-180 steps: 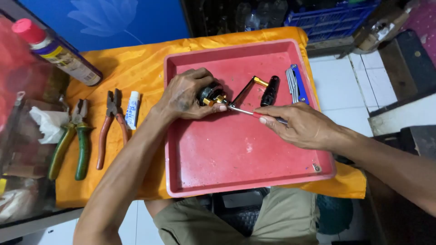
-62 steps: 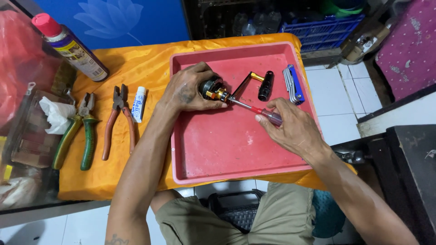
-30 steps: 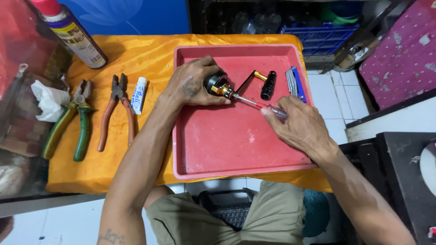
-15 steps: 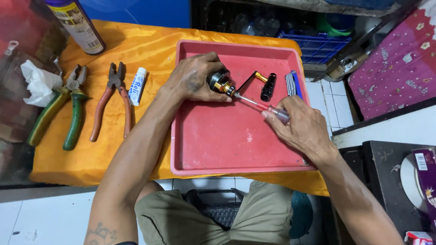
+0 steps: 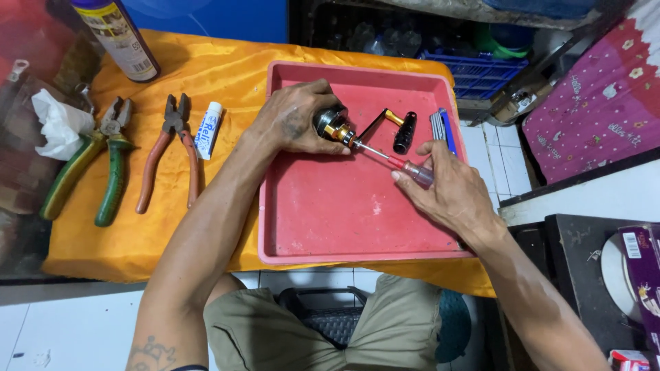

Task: Disassembling and reassembling a fishing reel using a screwdriver and pliers on a parts tray.

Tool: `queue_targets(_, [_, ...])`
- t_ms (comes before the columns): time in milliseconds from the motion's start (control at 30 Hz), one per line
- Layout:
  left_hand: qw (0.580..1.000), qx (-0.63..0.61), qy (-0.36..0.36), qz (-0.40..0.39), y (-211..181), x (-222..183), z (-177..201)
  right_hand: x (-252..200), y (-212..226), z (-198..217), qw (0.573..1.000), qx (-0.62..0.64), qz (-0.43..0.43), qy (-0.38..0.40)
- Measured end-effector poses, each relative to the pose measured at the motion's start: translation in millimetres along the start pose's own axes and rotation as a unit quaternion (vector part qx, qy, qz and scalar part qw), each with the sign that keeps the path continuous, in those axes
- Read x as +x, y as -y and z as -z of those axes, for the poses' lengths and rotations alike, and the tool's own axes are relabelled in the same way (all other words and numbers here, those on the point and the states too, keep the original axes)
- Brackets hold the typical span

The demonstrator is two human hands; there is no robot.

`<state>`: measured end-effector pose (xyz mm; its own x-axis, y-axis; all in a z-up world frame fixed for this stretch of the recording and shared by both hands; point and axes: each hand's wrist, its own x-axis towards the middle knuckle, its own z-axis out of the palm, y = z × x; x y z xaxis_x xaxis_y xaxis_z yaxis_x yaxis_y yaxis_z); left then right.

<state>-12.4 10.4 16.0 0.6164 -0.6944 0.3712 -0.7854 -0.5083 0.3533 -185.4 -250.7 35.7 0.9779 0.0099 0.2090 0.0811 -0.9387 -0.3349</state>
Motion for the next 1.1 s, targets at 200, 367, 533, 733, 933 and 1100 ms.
queue_targets(200, [1.000, 0.003, 0.007, 0.009, 0.7, 0.1, -1.2, -3.4, -5.0, -2.0, 0.998, -0.045, 0.050, -0.016])
queue_targets(367, [1.000, 0.005, 0.009, 0.011, 0.0, 0.7, -0.6, -14.4, -3.2, 8.7, 0.998, -0.065, 0.005, 0.027])
queue_targets(533, [1.000, -0.004, 0.007, 0.011, 2.7, 0.1, -2.5, -30.6, -10.8, 28.3, 0.988, -0.097, -0.075, 0.098])
queue_targets(733, [1.000, 0.001, -0.001, -0.001, 1.1, 0.4, -3.2, -43.0, -28.9, 33.7, 0.981, -0.138, -0.086, 0.109])
queue_targets(933, [1.000, -0.022, 0.011, -0.003, 5.6, 1.0, -4.7, -32.5, -28.7, -10.8, 0.988, -0.064, 0.054, 0.130])
queue_targets(1100, [1.000, -0.024, 0.019, 0.007, 12.1, 3.6, -12.1, -0.7, 2.7, -30.2, 0.971, -0.017, 0.199, 0.132])
